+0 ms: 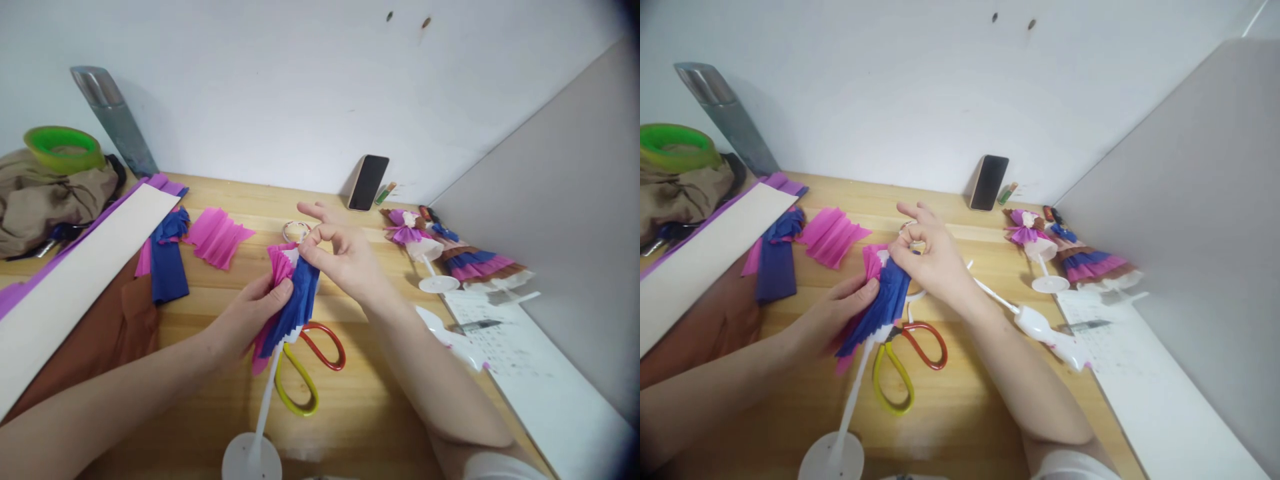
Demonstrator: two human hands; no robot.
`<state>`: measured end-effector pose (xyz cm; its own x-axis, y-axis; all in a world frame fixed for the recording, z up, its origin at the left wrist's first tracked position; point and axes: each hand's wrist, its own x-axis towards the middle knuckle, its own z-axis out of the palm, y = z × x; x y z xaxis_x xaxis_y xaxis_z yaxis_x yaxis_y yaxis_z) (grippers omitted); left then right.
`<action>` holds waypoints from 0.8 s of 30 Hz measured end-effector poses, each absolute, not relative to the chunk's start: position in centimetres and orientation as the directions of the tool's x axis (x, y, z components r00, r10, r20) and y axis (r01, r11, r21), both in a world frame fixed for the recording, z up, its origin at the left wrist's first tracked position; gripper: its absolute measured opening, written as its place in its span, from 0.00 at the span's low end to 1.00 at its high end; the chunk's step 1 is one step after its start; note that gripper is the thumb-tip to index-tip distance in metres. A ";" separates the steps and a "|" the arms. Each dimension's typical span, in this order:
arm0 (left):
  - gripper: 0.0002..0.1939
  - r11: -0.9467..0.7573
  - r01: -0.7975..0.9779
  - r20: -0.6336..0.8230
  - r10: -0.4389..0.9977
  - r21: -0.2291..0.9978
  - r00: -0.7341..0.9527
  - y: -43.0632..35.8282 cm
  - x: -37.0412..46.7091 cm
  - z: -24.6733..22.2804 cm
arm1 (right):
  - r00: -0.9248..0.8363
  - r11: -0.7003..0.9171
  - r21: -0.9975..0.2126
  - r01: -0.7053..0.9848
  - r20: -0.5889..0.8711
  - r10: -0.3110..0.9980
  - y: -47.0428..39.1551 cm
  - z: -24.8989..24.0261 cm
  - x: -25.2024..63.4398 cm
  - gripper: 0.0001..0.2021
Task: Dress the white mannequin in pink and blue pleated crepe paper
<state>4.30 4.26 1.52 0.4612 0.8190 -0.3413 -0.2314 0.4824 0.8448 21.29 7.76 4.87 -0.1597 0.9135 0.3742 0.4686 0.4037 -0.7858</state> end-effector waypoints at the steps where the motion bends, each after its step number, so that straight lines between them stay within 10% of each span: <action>1: 0.30 0.481 -0.236 -0.335 0.818 0.845 0.468 4.2 4.3 1.5 | -0.154 0.405 -0.785 0.469 0.378 0.913 7.8 4.8 21.3 0.09; 12: 0.27 0.386 -0.237 -0.268 0.871 0.891 0.411 4.2 4.1 1.9 | 0.128 0.465 -0.824 0.324 0.525 0.842 7.4 5.3 21.9 0.10; 19: 0.24 0.263 -0.282 -0.169 0.933 0.923 0.319 4.5 3.5 2.7 | -0.302 0.105 -0.917 0.385 -0.017 0.953 6.5 7.3 23.4 0.22; 24: 0.28 0.175 -0.267 -0.102 0.959 0.948 0.263 4.2 3.3 3.2 | -0.345 0.094 -0.917 0.387 -0.049 0.937 5.7 7.4 22.0 0.19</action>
<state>3.30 4.22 3.24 0.2635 0.9592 -0.1024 -0.2674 0.1746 0.9476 22.00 5.65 7.38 -0.3446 0.9375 -0.0489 0.3867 0.0943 -0.9174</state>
